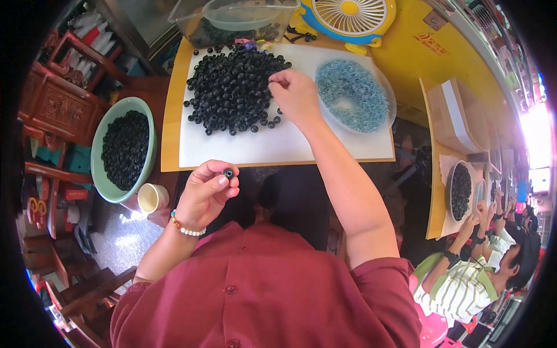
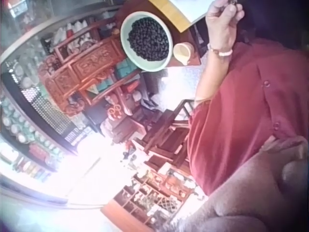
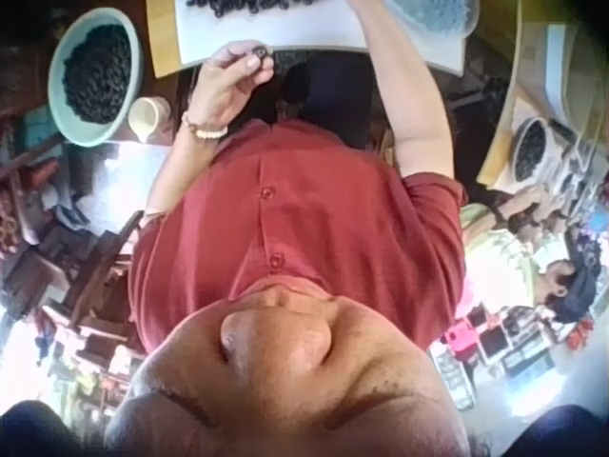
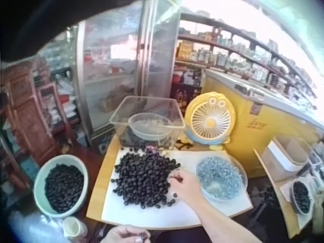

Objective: The person repeatedly picks up small components and black beads by hand and inserts the components into the holes of the black beads.

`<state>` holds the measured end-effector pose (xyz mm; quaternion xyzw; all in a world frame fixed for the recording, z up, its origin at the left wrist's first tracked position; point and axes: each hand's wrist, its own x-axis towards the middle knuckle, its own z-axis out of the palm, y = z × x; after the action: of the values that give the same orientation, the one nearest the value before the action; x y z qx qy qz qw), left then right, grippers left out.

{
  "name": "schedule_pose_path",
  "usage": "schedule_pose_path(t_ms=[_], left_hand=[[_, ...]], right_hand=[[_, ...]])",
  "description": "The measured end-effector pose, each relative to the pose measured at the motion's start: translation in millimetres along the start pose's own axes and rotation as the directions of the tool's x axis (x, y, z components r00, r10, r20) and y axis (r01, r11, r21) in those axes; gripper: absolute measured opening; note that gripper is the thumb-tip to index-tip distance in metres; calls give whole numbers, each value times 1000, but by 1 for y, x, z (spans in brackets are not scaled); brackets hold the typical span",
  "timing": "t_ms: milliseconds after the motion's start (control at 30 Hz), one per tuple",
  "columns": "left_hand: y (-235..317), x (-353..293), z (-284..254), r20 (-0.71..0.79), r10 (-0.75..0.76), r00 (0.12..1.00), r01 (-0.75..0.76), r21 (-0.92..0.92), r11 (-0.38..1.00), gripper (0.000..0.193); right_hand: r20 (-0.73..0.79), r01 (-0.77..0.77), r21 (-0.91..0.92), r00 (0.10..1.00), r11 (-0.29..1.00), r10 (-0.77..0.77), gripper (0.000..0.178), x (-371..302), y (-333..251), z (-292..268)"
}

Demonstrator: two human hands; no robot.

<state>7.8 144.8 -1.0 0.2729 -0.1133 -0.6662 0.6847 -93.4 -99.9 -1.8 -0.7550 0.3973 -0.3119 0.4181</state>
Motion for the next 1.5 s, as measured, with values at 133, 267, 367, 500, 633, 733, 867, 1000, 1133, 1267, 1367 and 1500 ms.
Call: schedule_pose_path(t_ms=[133,267,367,500,633,733,867,1000,1133,1267,1367,1500], left_hand=[[-2,-2,4,17,1,1000,-1,-34,999,17],[-7,-5,16,34,-20,999,22,-41,999,16],[-11,-11,21,38,-11,999,12,-34,999,17],[-13,-18,27,39,17,999,-16,-19,1000,18],[-14,-24,29,53,65,996,-65,10,998,19],[-14,-28,33,86,111,990,-115,43,992,19],[-14,-31,35,81,134,988,-141,79,987,19],[-16,-32,38,57,157,986,-163,118,979,19],[-15,-34,42,18,165,986,-166,177,970,20],[-14,-35,46,3,164,987,-161,212,964,20],[-14,-38,49,-13,206,979,-192,303,934,22],[-13,-38,49,11,260,966,-244,382,891,24]], right_hand=[[373,-346,682,922,645,100,16,-61,-28,-17],[531,-513,777,845,366,56,18,-106,-42,-29],[518,-494,758,853,426,68,19,-131,-58,-33],[458,-429,768,887,476,60,13,-149,-71,-38],[473,-413,726,881,550,36,11,-158,-83,-45],[496,-366,644,868,672,-4,12,-164,-93,-48],[483,-317,635,874,705,-43,11,-168,-108,-49],[423,-228,573,905,787,-46,9,-172,-111,-47],[400,-181,522,915,834,-51,8,-175,-115,-46],[350,-122,491,934,863,-67,7,-175,-114,-44],[357,-164,522,933,837,-40,7,-175,-110,-42],[402,-268,594,916,758,9,8,-176,-110,-42]])
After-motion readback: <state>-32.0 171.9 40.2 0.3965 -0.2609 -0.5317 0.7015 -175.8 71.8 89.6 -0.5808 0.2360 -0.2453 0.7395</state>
